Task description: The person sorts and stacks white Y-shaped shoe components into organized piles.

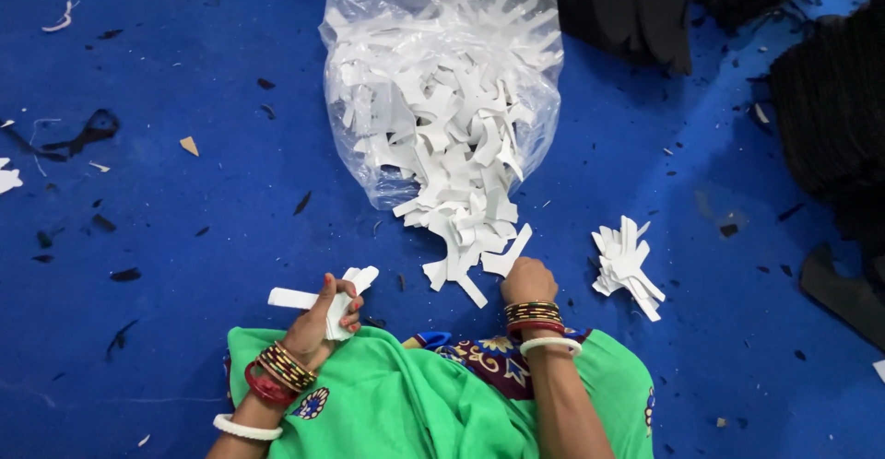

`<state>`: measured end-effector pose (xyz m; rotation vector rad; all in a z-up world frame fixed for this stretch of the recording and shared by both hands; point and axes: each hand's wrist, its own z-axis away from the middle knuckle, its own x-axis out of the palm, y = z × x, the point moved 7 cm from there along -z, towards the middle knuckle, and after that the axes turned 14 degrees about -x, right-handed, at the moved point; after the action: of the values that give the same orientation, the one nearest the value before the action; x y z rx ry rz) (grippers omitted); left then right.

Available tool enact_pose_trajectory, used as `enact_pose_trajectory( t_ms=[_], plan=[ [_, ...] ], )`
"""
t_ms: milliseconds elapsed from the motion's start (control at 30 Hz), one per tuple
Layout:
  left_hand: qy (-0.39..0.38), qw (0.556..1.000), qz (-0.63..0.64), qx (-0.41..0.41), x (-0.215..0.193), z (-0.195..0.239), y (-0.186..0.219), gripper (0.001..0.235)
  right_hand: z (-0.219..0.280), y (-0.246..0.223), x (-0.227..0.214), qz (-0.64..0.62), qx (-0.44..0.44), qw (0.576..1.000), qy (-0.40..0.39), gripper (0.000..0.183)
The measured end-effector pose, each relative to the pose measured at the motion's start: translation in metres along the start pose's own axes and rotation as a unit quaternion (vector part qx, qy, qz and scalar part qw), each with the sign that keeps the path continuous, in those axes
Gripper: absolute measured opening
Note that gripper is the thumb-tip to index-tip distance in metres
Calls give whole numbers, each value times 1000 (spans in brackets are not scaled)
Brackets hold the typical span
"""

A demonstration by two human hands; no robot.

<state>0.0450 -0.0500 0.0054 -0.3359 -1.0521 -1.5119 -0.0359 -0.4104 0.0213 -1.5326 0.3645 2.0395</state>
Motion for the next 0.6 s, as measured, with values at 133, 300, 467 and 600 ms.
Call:
enact_pose_trajectory(
  t_ms=[133, 300, 467, 600],
  plan=[
    [-4, 1000, 5, -2, 2, -2, 0, 54, -13, 23, 12, -31, 30, 996, 80, 24],
    [-1, 1000, 6, -2, -2, -6, -2, 54, 4, 42, -41, -138, 28, 986, 92, 25],
    [-1, 1000, 31, 4, -7, -4, -5, 52, -13, 167, -73, -420, 2, 888, 189, 26],
    [-11, 999, 32, 4, -2, -2, -3, 48, 35, 142, -150, -188, 168, 951, 178, 39]
  ],
)
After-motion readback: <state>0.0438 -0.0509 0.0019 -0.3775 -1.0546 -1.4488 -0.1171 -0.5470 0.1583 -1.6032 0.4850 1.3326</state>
